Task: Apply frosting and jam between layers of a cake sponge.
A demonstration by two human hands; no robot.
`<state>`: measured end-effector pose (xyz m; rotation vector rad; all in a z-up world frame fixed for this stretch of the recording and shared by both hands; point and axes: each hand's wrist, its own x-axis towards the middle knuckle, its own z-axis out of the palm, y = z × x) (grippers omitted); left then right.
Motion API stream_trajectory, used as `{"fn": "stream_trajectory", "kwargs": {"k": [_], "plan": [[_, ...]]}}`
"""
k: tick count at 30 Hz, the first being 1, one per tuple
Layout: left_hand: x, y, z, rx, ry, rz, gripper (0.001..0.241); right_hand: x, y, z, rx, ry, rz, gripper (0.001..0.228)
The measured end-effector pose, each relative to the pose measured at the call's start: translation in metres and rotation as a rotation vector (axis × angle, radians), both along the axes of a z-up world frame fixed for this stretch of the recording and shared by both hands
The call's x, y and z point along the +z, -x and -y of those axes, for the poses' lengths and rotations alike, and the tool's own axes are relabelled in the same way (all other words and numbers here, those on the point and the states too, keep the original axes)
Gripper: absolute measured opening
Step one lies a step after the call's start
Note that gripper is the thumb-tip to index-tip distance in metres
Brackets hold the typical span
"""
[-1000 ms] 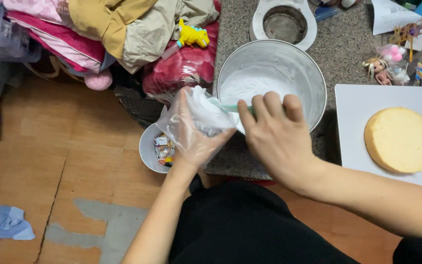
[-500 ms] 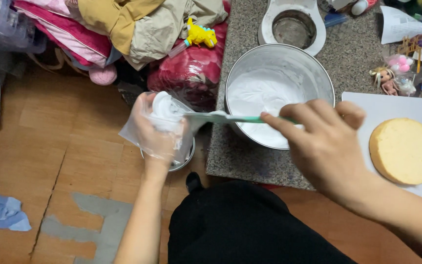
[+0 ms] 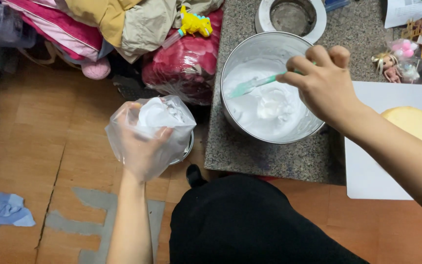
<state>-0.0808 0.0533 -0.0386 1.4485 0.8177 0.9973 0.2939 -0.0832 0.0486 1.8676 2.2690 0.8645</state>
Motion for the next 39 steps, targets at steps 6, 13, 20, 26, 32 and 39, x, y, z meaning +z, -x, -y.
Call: {"fn": "stream_trajectory", "kwargs": {"k": [6,13,20,26,32,39], "plan": [[0.019,-0.008,0.015,-0.065,0.043,-0.080,0.092,-0.022,0.010,-0.034,0.188,0.000,0.132,0.022],[0.024,-0.018,0.025,-0.167,0.325,0.261,0.101,-0.058,0.012,-0.049,0.045,0.311,0.075,0.016],[0.016,-0.020,0.019,-0.187,0.004,0.050,0.096,-0.080,0.000,-0.039,-0.290,0.465,-0.186,0.021],[0.022,-0.033,0.020,-0.158,0.027,-0.037,0.093,-0.055,-0.033,-0.034,-0.679,0.796,-0.701,0.022],[0.015,-0.040,0.019,-0.148,0.005,0.037,0.097,0.029,-0.040,-0.013,-0.830,0.590,-0.986,0.025],[0.010,-0.056,0.024,-0.142,-0.096,0.058,0.101,0.086,0.053,0.002,-0.535,0.243,-0.888,0.022]]}}
